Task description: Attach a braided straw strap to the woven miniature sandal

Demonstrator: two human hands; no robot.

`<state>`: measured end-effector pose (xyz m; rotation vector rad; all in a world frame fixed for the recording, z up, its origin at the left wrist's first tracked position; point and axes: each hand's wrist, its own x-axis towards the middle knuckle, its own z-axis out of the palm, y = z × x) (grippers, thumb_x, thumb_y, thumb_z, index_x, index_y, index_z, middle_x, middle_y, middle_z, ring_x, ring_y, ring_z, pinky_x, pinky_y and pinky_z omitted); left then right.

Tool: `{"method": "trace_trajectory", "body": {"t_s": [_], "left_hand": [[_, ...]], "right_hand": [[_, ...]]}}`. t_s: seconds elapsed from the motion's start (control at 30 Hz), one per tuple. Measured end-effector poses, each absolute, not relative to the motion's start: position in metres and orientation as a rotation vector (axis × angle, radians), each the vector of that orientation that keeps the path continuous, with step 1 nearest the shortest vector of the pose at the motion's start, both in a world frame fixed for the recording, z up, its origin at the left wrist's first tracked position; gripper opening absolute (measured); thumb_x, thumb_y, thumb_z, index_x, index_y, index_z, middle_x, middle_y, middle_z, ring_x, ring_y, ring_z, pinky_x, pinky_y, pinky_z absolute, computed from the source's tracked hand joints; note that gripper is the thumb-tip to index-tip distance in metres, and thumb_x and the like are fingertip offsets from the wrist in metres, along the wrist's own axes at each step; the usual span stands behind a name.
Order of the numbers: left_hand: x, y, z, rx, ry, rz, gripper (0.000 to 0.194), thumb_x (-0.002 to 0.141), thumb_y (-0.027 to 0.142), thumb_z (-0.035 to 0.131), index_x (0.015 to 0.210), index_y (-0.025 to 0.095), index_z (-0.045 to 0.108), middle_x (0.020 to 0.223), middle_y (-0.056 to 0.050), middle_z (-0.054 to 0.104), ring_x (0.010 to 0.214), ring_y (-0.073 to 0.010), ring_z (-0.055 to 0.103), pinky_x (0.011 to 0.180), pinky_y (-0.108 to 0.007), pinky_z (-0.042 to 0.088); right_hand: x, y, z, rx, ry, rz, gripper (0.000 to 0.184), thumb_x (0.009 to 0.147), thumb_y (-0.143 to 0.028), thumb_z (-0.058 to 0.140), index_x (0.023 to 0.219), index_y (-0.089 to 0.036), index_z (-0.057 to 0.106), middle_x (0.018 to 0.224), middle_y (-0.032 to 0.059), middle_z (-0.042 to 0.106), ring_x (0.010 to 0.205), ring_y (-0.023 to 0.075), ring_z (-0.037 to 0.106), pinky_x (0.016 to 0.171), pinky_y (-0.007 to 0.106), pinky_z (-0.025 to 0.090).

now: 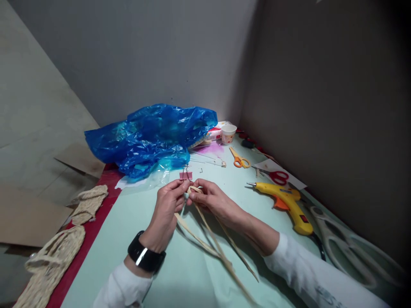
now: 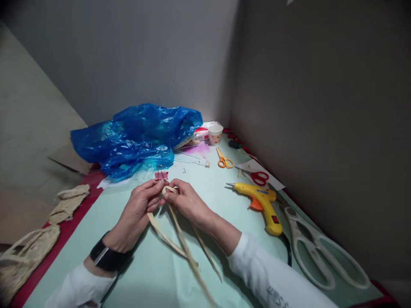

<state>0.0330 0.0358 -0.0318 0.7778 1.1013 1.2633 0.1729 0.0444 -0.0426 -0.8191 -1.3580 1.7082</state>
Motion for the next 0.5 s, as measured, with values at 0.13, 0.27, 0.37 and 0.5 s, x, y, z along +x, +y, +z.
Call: {"method": "trace_trajectory", "body": {"t_s": [0.13, 0.27, 0.37, 0.5], "left_hand": [[0.028, 0.0387, -0.0334, 0.761, 1.057, 1.289, 0.019, 0.067, 0.023, 0.081, 0.07, 0.009, 0.069, 0.05, 0.007, 0.046, 0.035, 0.0025, 0.022, 0.033, -0.013, 0.013], [0.0271, 0.0418, -0.0368, 0.708, 1.018, 1.289, 0.021, 0.067, 0.023, 0.08, 0.073, 0.008, 0.067, 0.051, 0.009, 0.042, 0.036, 0.0027, 0.017, 0.032, -0.013, 0.012], [0.0282, 0.0436, -0.0394, 0.681, 0.982, 1.277, 0.02, 0.069, 0.024, 0.077, 0.075, 0.009, 0.065, 0.05, 0.01, 0.04, 0.035, 0.0025, 0.015, 0.032, -0.012, 0.013], [0.0302, 0.0446, -0.0413, 0.679, 0.957, 1.274, 0.021, 0.07, 0.026, 0.077, 0.075, 0.011, 0.062, 0.048, 0.011, 0.035, 0.035, 0.0012, 0.016, 0.032, -0.013, 0.014]], "right_hand": [[0.1753, 0.047, -0.0433, -0.767, -1.382, 1.746, 0.016, 0.078, -0.027, 0.066, 0.077, -0.019, 0.053, 0.068, -0.0016, 0.059, 0.057, 0.0105, 0.038, 0.052, 0.025, 0.022], [0.1737, 0.0471, -0.0438, -0.77, -1.353, 1.773, 0.015, 0.077, -0.026, 0.065, 0.077, -0.02, 0.052, 0.062, -0.0042, 0.057, 0.049, 0.0089, 0.03, 0.048, 0.026, 0.017], [0.1714, 0.0455, -0.0444, -0.781, -1.288, 1.757, 0.013, 0.076, -0.025, 0.064, 0.079, -0.02, 0.052, 0.058, -0.0054, 0.053, 0.049, 0.0091, 0.033, 0.048, 0.025, 0.02], [0.1676, 0.0418, -0.045, -0.812, -1.209, 1.729, 0.014, 0.075, -0.024, 0.062, 0.083, -0.021, 0.052, 0.055, -0.0065, 0.052, 0.046, 0.0088, 0.032, 0.046, 0.024, 0.018]]}}
